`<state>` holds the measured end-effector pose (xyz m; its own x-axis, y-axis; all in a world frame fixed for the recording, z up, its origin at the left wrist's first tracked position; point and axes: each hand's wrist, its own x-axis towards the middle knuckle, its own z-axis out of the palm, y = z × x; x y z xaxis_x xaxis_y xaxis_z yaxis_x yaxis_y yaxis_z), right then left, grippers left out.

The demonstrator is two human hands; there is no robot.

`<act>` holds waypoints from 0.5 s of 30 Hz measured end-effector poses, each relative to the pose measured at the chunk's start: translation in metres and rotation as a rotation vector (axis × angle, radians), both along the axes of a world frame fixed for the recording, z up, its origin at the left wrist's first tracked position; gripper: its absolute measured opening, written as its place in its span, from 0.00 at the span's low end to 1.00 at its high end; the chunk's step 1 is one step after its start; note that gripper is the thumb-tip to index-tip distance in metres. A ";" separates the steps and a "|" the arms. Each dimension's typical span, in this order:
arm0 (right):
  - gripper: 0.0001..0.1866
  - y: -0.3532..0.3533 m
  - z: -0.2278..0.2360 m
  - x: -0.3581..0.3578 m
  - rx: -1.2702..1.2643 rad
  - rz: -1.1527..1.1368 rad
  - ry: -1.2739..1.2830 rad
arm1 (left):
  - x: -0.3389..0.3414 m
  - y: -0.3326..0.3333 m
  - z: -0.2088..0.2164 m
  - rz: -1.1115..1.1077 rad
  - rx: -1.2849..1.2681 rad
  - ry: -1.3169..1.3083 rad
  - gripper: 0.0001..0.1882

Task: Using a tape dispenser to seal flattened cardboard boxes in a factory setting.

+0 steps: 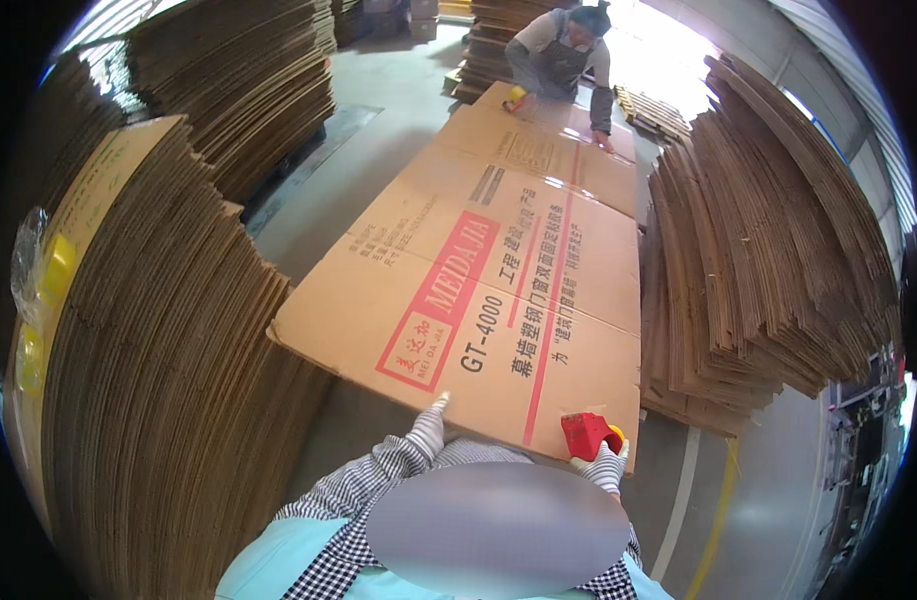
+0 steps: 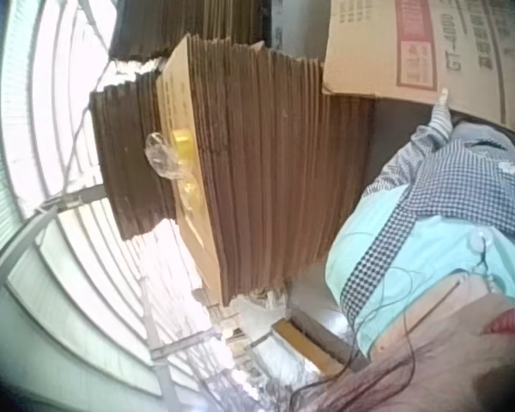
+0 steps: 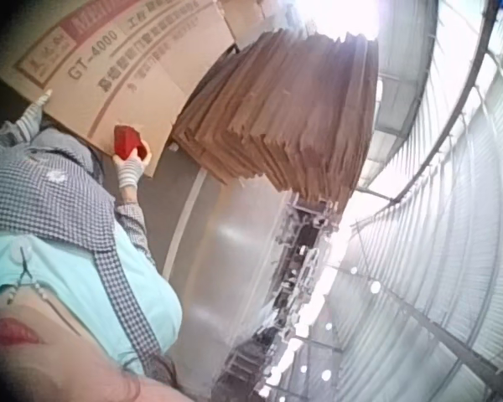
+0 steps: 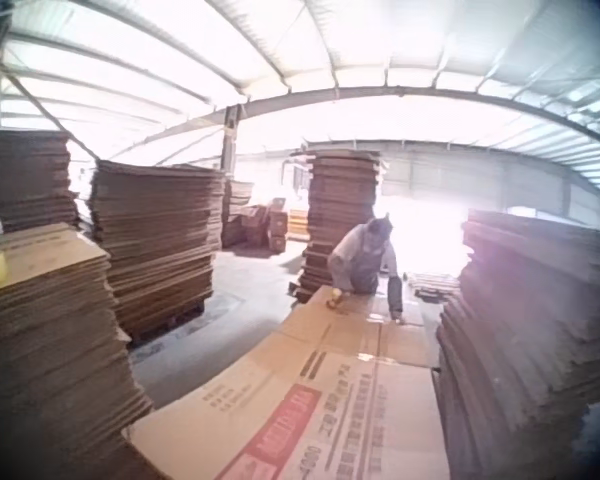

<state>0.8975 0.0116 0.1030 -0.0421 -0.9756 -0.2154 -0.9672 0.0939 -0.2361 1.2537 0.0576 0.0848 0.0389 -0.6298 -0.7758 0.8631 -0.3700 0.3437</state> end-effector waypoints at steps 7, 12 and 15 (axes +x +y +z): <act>0.53 -0.016 -0.032 -0.021 0.187 -0.057 -0.072 | 0.005 -0.001 -0.041 -0.017 0.040 0.072 0.41; 0.55 -0.027 -0.035 -0.021 0.206 0.100 0.141 | -0.001 -0.013 -0.056 0.404 0.082 0.426 0.32; 0.49 -0.028 -0.020 -0.020 0.152 0.114 0.025 | 0.002 -0.002 -0.038 -0.004 -0.004 -0.116 0.32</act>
